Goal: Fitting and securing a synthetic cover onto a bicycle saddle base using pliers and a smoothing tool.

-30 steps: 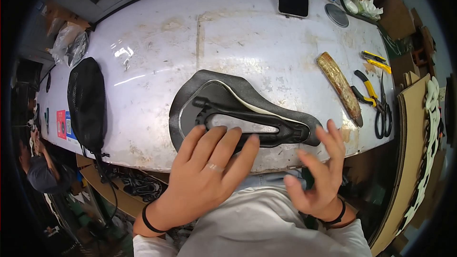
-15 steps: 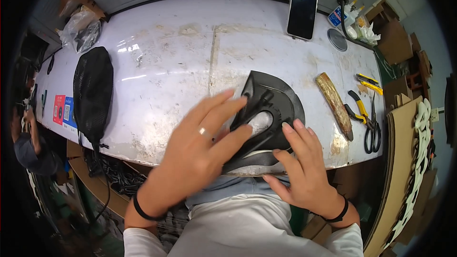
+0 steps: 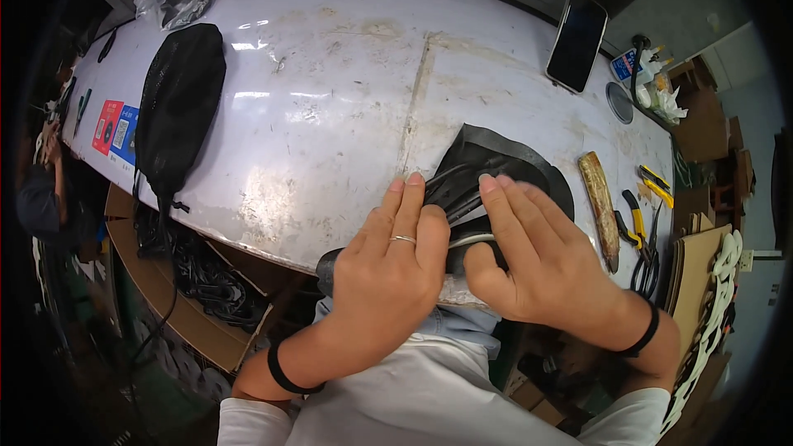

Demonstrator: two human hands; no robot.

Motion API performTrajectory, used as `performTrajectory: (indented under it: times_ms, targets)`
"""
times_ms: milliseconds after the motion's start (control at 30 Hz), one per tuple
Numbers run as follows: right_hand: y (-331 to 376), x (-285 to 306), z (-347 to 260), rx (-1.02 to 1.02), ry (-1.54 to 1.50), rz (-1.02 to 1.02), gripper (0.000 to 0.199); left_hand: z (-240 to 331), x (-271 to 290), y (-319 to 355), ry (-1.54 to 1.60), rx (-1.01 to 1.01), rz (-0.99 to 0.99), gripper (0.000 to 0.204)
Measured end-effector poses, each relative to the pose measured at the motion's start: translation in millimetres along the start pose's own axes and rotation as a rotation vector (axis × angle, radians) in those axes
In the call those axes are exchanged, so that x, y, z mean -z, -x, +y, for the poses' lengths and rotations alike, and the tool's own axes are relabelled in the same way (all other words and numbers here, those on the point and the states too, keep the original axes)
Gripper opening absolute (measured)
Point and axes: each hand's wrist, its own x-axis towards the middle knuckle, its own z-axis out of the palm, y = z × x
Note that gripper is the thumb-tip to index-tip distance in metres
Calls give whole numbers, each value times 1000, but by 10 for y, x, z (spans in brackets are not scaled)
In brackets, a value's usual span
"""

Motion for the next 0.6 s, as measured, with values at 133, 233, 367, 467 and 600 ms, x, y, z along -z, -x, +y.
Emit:
performTrajectory:
  times_ms: [133, 233, 367, 467, 600]
  targets:
    - [-1, 143, 128, 228, 92, -140, 16, -96, 39, 33, 49, -129, -19, 28]
    - [36, 185, 115, 307, 99, -198, 21, -113, 89, 9, 122, -200, -37, 40]
    - [89, 210, 48, 272, 34, -195, 20, -233, 18, -21, 188, -353, -4, 35]
    - [187, 153, -35, 163, -20, -151, 23, -278, 43, -33, 218, -383, -35, 37]
    - [221, 113, -171, 33, -83, -101, 23, -295, 55, -10, 264, -401, -79, 39]
